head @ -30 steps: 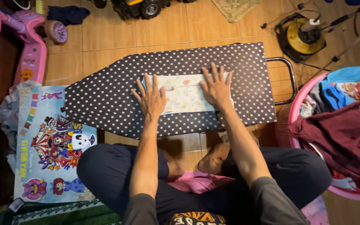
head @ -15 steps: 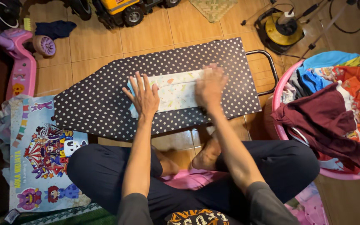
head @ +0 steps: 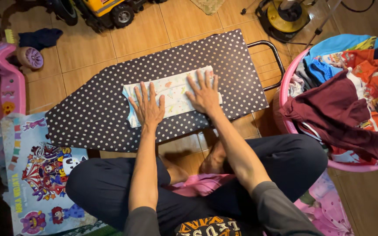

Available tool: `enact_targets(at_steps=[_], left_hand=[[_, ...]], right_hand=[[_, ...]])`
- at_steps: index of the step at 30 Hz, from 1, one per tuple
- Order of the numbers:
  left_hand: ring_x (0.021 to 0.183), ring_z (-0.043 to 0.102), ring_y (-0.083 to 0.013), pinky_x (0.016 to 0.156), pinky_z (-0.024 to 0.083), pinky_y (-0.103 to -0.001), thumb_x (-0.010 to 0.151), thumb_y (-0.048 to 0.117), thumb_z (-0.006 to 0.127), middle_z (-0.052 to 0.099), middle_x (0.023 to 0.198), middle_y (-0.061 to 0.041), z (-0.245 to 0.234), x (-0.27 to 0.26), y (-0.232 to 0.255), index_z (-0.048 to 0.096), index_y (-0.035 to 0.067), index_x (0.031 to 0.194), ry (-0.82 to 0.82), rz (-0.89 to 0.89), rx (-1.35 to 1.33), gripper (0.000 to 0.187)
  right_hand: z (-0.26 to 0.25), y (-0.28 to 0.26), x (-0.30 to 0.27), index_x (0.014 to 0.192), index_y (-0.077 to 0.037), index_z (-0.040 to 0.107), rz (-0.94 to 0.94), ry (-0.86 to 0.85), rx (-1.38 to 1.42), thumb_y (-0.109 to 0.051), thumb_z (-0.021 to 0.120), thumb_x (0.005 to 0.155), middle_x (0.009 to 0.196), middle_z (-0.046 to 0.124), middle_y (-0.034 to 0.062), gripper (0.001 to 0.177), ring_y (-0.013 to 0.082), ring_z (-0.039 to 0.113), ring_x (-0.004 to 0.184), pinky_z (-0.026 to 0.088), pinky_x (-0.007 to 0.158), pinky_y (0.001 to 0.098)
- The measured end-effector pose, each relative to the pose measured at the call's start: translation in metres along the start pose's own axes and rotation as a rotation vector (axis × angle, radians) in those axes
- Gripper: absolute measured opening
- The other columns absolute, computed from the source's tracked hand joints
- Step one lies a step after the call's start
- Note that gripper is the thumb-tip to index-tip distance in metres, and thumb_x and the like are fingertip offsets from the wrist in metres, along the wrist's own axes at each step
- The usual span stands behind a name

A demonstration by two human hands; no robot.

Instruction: The person folds three shirts one by one on a small ironing board. They start with a small patterned shirt, then a maroon shirt, and finally a colorful graphic tee, smoothing and folding each into a neat stack.

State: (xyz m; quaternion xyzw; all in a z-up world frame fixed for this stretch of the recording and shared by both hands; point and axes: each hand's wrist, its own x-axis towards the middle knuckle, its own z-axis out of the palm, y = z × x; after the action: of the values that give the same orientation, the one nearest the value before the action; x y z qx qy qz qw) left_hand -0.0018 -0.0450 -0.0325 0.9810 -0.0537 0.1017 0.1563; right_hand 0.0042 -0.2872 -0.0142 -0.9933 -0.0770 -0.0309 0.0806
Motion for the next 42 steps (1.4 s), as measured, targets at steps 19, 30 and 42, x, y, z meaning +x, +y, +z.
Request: enact_targets(at_steps=[19,30,42], left_hand=[[0.152,0.021,-0.0480,0.116,0.014,-0.072,0.100,0.039,0.062,0.045,0.156,-0.024,0.008,0.026,0.044,0.061,-0.001,0.137,0.116,0.069,-0.105,0.055],[0.117,0.059,-0.0303,0.100,0.045,-0.051,0.094,0.011,0.067,0.070,0.116,-0.005,0.069,0.097,0.164,0.074,0.012,0.106,-0.033,0.242,-0.201,0.014],[0.121,0.053,-0.0349,0.096,0.050,-0.047,0.082,0.017,0.077,0.064,0.120,-0.014,0.061,0.127,0.183,0.072,0.009,0.103,-0.244,0.221,-0.127,0.022]], right_hand=[[0.007,0.043,-0.074,0.109,-0.003,0.070,0.574,0.461,0.440,-0.028,0.075,0.081,0.107,0.062,0.0206,0.038,0.0400,0.063,0.099,0.051,0.088,0.0475],[-0.004,0.035,-0.077,0.099,-0.002,0.067,0.614,0.300,0.418,-0.032,0.078,0.080,0.097,0.065,0.0194,0.037,0.0405,0.062,0.096,0.050,0.086,0.0503],[0.008,0.040,-0.070,0.091,-0.004,0.065,0.562,0.300,0.440,-0.026,0.074,0.077,0.094,0.066,0.0177,0.027,0.0396,0.062,0.093,0.049,0.084,0.0512]])
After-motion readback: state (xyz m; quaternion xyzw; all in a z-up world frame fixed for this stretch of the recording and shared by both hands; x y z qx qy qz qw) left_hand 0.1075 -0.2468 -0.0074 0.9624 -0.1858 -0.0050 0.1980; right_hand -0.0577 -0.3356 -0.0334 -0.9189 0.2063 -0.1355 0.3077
